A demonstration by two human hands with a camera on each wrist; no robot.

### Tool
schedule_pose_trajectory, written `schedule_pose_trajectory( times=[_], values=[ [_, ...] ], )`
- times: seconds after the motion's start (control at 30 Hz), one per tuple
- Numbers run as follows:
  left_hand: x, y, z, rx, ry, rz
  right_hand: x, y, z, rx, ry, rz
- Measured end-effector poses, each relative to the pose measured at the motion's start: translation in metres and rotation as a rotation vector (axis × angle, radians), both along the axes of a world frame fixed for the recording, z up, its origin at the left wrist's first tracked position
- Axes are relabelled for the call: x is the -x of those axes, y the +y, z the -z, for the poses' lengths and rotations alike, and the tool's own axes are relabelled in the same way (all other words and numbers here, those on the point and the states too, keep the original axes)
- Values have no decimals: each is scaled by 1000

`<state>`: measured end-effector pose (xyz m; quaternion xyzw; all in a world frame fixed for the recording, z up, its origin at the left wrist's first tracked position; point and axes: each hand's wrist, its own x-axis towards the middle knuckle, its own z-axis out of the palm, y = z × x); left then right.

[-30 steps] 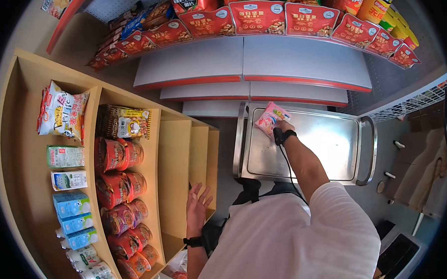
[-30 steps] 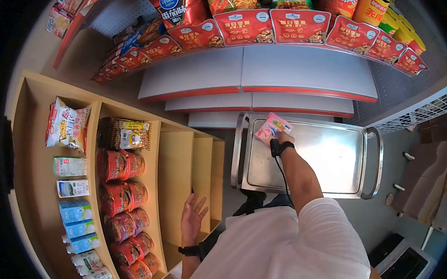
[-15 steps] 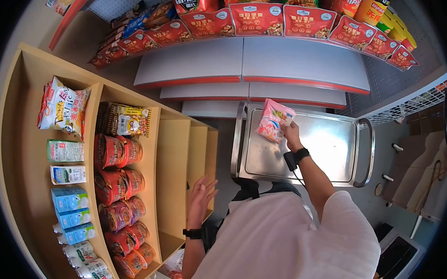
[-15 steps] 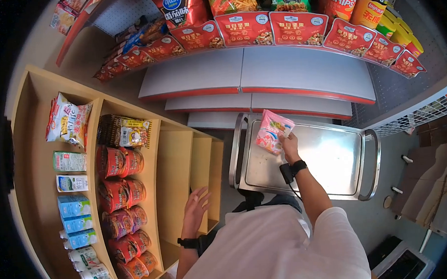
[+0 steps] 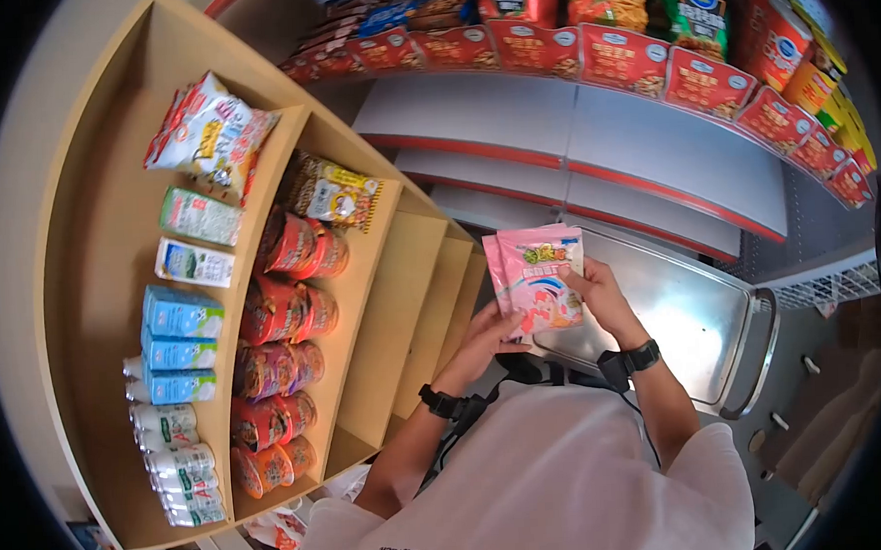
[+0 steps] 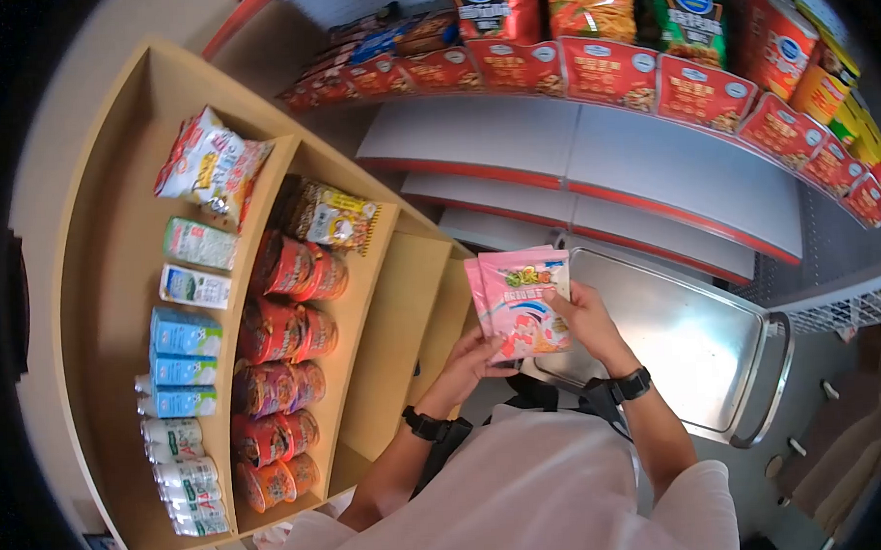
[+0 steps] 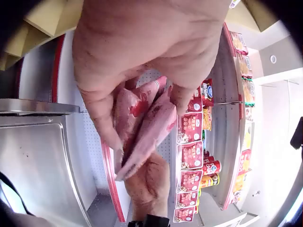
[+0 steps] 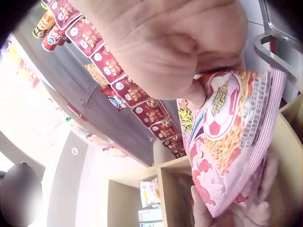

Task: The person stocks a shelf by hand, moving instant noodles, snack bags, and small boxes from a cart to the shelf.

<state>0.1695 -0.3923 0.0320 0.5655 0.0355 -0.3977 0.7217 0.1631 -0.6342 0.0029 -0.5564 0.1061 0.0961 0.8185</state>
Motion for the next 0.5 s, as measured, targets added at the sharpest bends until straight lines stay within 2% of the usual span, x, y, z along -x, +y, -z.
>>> schedule_pose_trajectory(
  times=[0.03, 0.13, 0.23, 0.33, 0.4, 0.5],
  values=[
    [2, 4, 3, -13, 5, 33, 0, 7, -1, -10, -2, -20],
    [10, 17, 18, 17, 48, -60, 0, 21, -6, -10, 51, -41],
    [14, 26, 16, 32, 57, -162, -1, 33, -3, -148, 69, -64],
    [20, 39, 20, 13, 14, -253, -1, 43, -6, -148, 145, -185],
    [22, 48, 22, 9, -8, -289, -5, 51, -4, -95, 111, -353],
    [23, 60, 19, 18, -49, -373, -18, 68, -5, -77, 53, -394]
  ],
)
